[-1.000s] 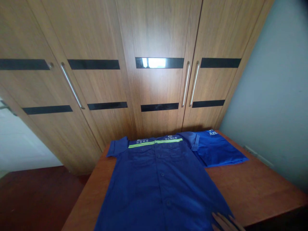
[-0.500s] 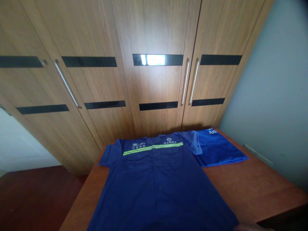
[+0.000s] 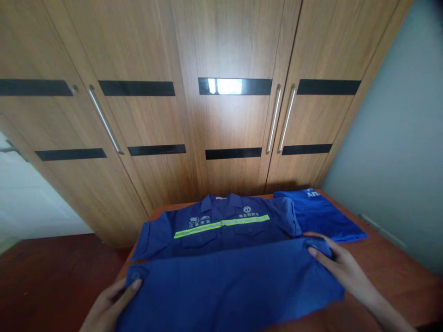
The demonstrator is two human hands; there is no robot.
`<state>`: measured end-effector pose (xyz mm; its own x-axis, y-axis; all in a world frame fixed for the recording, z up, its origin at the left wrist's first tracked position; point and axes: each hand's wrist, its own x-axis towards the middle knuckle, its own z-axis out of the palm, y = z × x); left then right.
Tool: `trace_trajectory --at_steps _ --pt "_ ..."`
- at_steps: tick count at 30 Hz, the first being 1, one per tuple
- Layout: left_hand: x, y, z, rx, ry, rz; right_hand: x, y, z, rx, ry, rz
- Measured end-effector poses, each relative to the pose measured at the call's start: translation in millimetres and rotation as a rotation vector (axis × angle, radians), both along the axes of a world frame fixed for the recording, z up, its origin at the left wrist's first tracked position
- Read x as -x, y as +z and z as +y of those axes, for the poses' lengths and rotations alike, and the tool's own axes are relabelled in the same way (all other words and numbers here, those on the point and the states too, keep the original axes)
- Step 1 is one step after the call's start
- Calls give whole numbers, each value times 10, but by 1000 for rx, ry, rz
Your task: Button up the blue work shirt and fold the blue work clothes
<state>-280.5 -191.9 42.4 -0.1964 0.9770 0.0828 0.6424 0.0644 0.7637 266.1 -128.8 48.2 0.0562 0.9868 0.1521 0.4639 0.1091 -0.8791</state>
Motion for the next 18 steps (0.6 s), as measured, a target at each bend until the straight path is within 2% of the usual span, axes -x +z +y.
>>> trace_trajectory --at_steps 2,4,7,10,13,18 --pt "-90 44 315 96 -23 -68 158 -5 360 -7 56 20" --pt "-165 34 563 118 -29 23 268 -130 662 33 43 1" --pt "-176 -48 713 149 -29 189 301 -403 882 94 -27 -165" --pt "-98 -134 603 152 -39 206 172 -599 790 144 -24 -230" --pt "-16 -230 388 148 -18 101 -19 -710 523 216 -27 -174" --pt "93 -538 132 214 45 -82 -198 -926 75 266 47 -89"
